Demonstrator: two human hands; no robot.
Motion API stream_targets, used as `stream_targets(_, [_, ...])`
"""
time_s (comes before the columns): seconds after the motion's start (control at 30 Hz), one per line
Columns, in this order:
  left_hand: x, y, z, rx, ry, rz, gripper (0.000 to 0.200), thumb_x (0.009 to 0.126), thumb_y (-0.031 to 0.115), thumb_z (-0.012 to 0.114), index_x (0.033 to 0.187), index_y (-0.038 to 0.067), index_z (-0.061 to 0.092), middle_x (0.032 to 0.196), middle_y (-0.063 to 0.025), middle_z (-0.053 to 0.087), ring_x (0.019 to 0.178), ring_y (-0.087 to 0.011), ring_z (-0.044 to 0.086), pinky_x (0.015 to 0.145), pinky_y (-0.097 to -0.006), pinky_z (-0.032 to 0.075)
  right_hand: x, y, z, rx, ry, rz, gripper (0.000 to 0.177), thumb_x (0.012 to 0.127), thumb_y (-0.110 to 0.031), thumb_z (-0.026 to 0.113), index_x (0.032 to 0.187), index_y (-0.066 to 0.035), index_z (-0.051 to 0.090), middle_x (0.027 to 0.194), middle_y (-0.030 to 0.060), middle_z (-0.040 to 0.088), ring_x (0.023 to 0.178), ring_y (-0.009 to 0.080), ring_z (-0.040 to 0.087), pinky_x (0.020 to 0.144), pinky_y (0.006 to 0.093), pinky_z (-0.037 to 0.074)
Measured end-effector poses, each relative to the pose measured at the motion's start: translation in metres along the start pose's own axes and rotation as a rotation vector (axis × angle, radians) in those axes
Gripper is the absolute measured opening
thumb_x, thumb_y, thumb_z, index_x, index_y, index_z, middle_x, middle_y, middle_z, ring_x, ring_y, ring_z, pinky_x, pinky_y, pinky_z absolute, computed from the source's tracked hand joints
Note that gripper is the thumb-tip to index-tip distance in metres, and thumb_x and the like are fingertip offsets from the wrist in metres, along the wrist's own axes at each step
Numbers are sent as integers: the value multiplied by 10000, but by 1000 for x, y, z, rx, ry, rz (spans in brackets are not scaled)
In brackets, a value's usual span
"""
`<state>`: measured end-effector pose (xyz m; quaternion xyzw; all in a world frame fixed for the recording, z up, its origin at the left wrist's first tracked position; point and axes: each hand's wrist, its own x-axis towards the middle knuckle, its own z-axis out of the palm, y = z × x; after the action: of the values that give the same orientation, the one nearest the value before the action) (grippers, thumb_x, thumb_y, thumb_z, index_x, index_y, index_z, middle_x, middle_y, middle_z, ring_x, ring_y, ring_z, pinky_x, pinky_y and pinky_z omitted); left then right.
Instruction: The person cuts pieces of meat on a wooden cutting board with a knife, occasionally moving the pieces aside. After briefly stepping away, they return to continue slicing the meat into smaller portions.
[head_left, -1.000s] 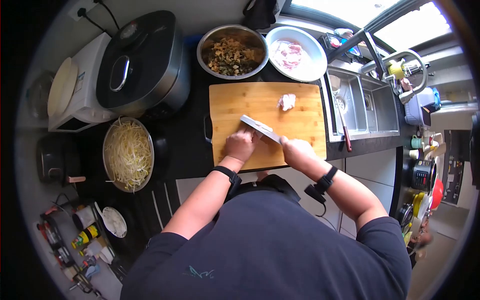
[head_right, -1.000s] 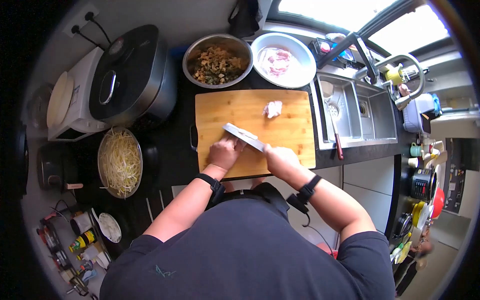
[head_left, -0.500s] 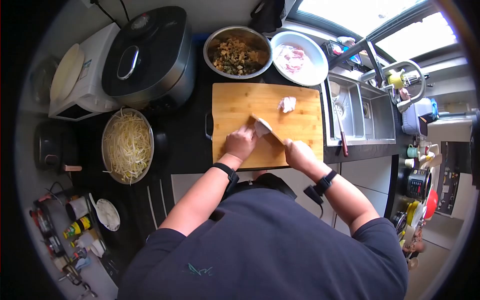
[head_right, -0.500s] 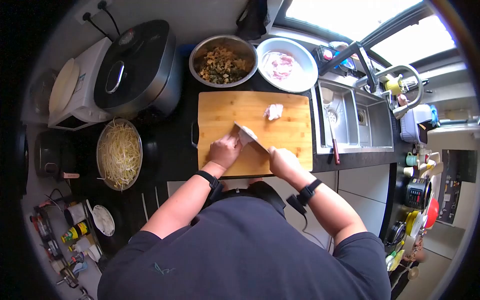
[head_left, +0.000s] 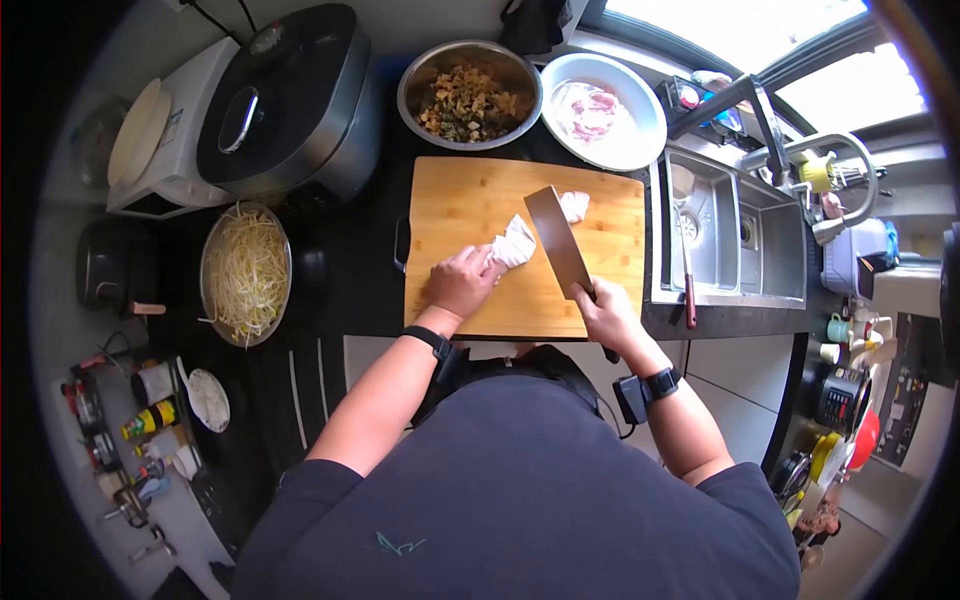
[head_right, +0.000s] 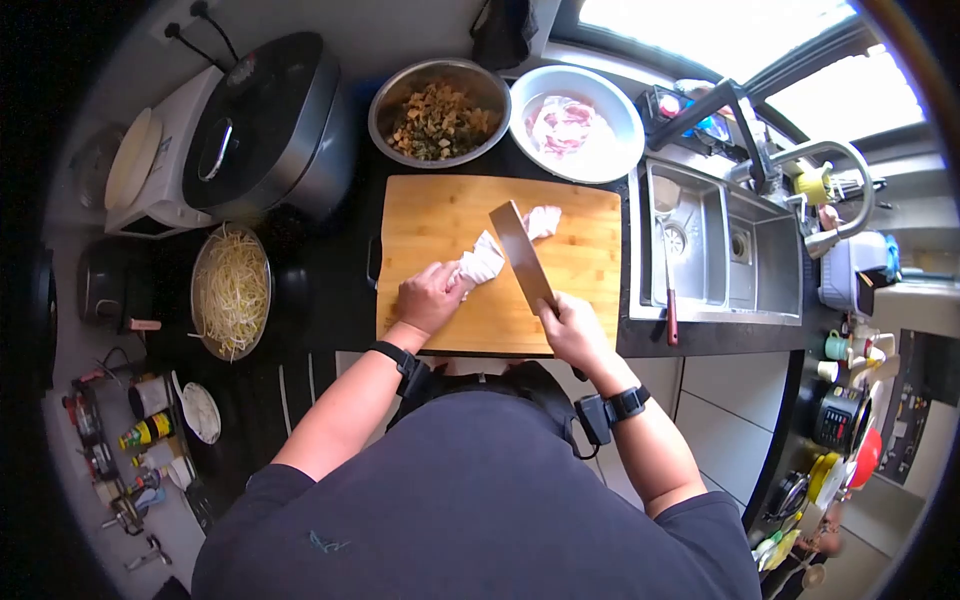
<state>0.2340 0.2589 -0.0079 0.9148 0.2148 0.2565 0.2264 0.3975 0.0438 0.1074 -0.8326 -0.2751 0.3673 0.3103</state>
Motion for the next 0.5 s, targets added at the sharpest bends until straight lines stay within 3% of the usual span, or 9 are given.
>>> stream_targets(0.07, [1,2,0,1,9,-16,161,905,242,735,1021,131,748,822,-94,693,699,-339,716,626,-460,595,1,5,5,-98,28,-202,239,1060,-204,631,1040,23,700,799,284,694,635,447,675,635,472,545])
stream_targets(0.1, [0,1,2,3,7,-25,140,881,220,743,988,128,739,817,-100,696,701,-350,713,620,-463,591,1,-11,3,-99,18,-220,251,1055,-199,626,969,32,674,828,332,672,740,527,662,692,541,542])
stream_targets(0.23, [4,9,-3,-12,57,-39,144,851,165,753,986,112,755,823,-109,714,720,-359,720,628,-462,590,24,-15,17,-238,-26,-233,257,1053,-206,615,920,10,650,751,303,672,773,516,685,723,597,534])
stream_targets(0.5, [3,10,-1,46,76,-41,74,850,193,743,862,128,708,799,-94,710,687,-343,716,608,-458,589,27,-9,43,-375,11,-353,219,1061,-190,566,952,-6,611,737,280,688,715,493,695,675,591,554])
